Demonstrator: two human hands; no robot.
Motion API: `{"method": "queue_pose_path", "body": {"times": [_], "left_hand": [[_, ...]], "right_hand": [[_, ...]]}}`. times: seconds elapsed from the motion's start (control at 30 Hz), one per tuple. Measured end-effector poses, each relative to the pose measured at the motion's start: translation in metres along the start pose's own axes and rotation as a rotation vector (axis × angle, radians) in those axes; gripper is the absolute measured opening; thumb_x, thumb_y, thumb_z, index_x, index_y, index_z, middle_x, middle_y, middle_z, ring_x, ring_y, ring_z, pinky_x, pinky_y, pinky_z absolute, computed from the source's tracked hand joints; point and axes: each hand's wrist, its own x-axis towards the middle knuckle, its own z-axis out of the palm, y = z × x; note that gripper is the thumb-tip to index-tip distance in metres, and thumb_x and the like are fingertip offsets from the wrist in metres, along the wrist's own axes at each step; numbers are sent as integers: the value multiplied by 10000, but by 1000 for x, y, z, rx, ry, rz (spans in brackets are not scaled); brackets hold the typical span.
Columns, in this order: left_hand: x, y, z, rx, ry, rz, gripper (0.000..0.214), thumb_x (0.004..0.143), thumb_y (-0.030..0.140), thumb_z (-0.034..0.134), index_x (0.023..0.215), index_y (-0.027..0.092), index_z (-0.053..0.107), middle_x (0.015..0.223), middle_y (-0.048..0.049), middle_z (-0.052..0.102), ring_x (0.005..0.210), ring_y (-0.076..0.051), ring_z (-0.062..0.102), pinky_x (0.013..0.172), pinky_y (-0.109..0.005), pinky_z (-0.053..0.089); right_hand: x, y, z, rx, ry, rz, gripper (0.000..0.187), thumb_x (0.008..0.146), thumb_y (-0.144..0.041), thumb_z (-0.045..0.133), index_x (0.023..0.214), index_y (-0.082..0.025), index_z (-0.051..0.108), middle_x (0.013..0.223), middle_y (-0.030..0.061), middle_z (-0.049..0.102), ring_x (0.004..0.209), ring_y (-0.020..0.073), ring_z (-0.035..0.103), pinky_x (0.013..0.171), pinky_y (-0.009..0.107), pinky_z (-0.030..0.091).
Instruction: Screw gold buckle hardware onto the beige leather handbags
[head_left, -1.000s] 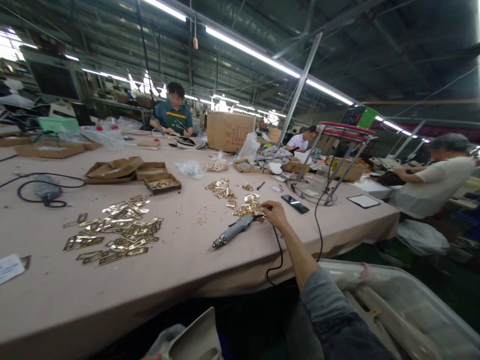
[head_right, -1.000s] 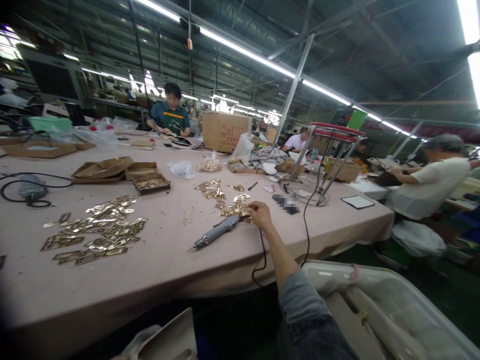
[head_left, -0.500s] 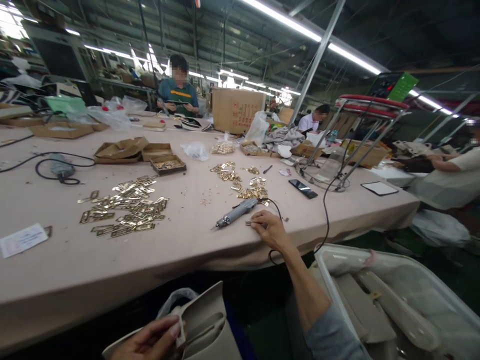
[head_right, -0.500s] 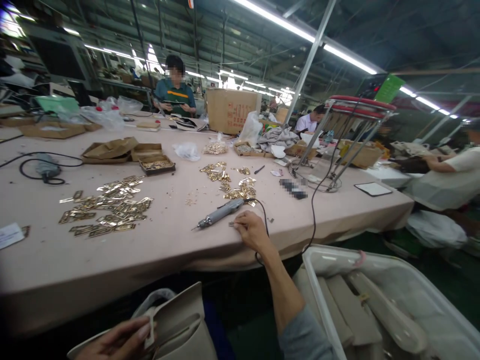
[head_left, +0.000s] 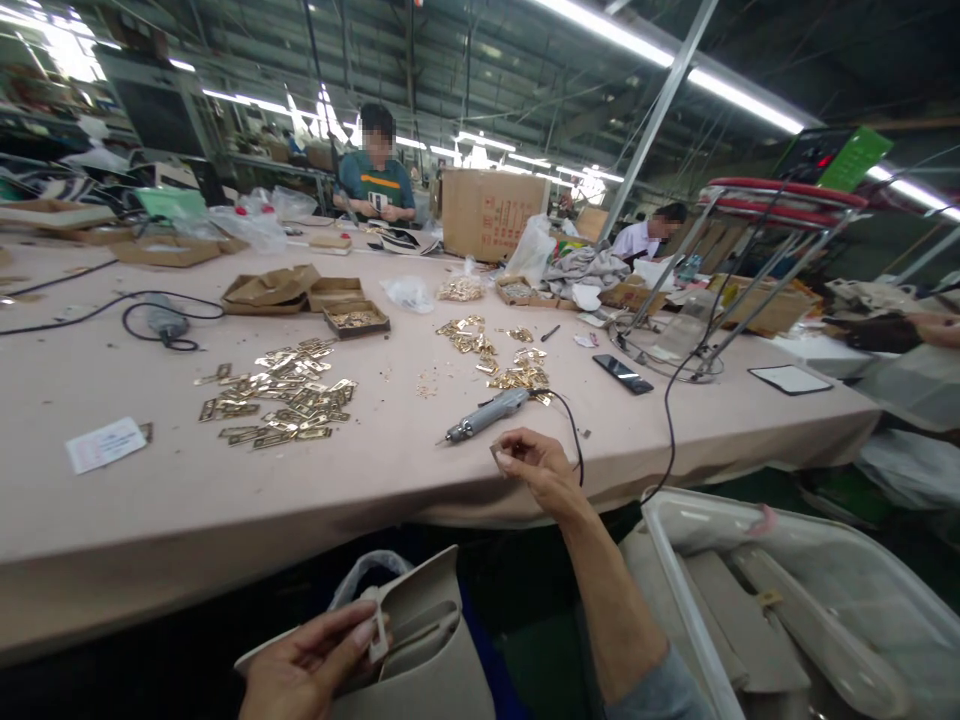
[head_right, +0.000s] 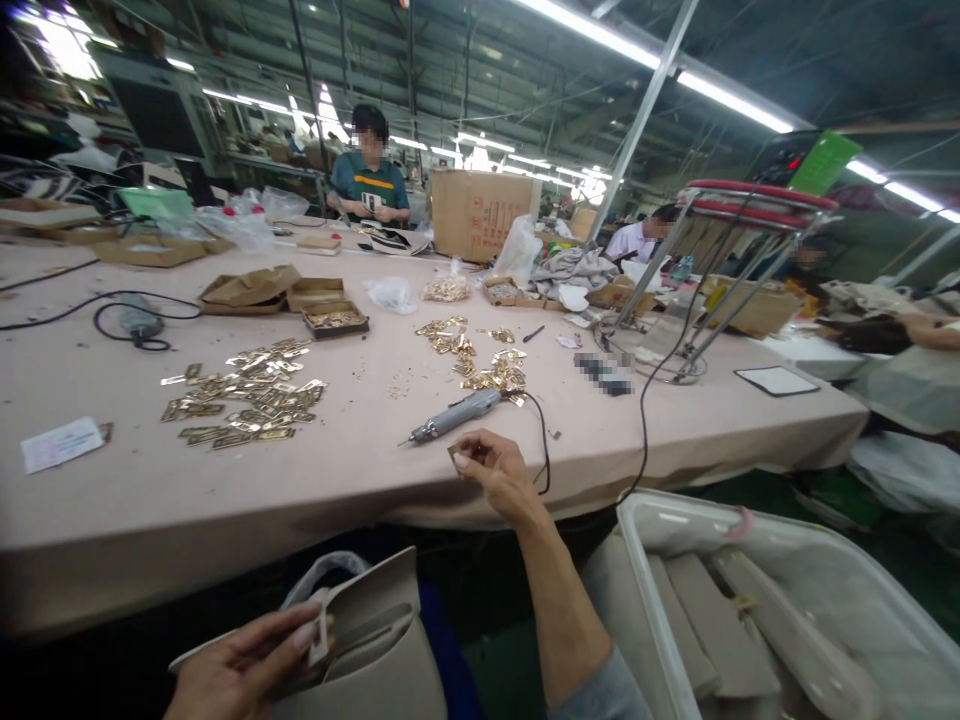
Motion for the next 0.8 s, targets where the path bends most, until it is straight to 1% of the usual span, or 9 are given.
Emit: {"method": "queue_pose_path", "body": {"times": [0.03,0.1,0.2,0.3,0.4,0.5,0.67,0.8], "left_hand": [[0,1,-1,4,-8,4,492,480,405,1007,866,151,835,825,-144,799,714,-282,770,661,-291,646],[-2,4,-1,12,-23,18,481,492,380,1005,868,134,833,827,-162,797,707,-276,769,646,-283,639],[-7,8,1,9,-28,25,459,531,351,991,885,110,829,813,-172,793,693,-276,768,627,-293,637],[-12,11,5,-4,-19,31,425,565,325,973,891,96,826,791,-167,791,683,-289,769,620,-317,643],[-15,10,8,8,-22,73,366,625,298,943,902,89,826,794,-161,792,678,-281,767,603,-313,640],[-16,8,9,14,-34,101,320,659,272,919,907,92,829,794,-146,793,656,-255,758,592,-302,637],[-17,9,9,38,-31,125,285,663,248,905,904,110,838,797,-127,795,655,-231,745,589,-287,634],[-18,9,8,54,-72,109,286,691,258,890,944,133,840,843,-118,801,674,-227,749,617,-290,639]], "right_hand": [[-8,-1,13,140,-32,34,264,802,-278,785,1052,-211,734,784,1,590,673,138,555,634,287,463],[-24,-1,40,320,-79,92,293,790,-271,804,1068,-208,739,776,0,591,630,126,557,606,280,465],[-45,0,74,416,-110,169,231,790,-261,814,1001,-193,749,726,-1,606,569,119,567,555,263,457],[-60,6,97,432,-100,250,209,778,-271,832,946,-176,752,711,9,637,551,126,589,536,258,473],[-70,18,111,396,-97,357,227,730,-288,865,887,-162,762,725,21,667,555,132,602,525,256,499],[-77,29,120,323,-119,412,249,707,-316,879,873,-159,778,738,33,697,580,138,614,544,257,527],[-83,29,132,203,-177,409,254,720,-343,863,893,-171,793,756,46,733,638,165,661,607,277,568],[-86,23,139,71,-236,382,239,759,-348,827,915,-168,807,781,59,743,678,180,675,637,288,565]]}}
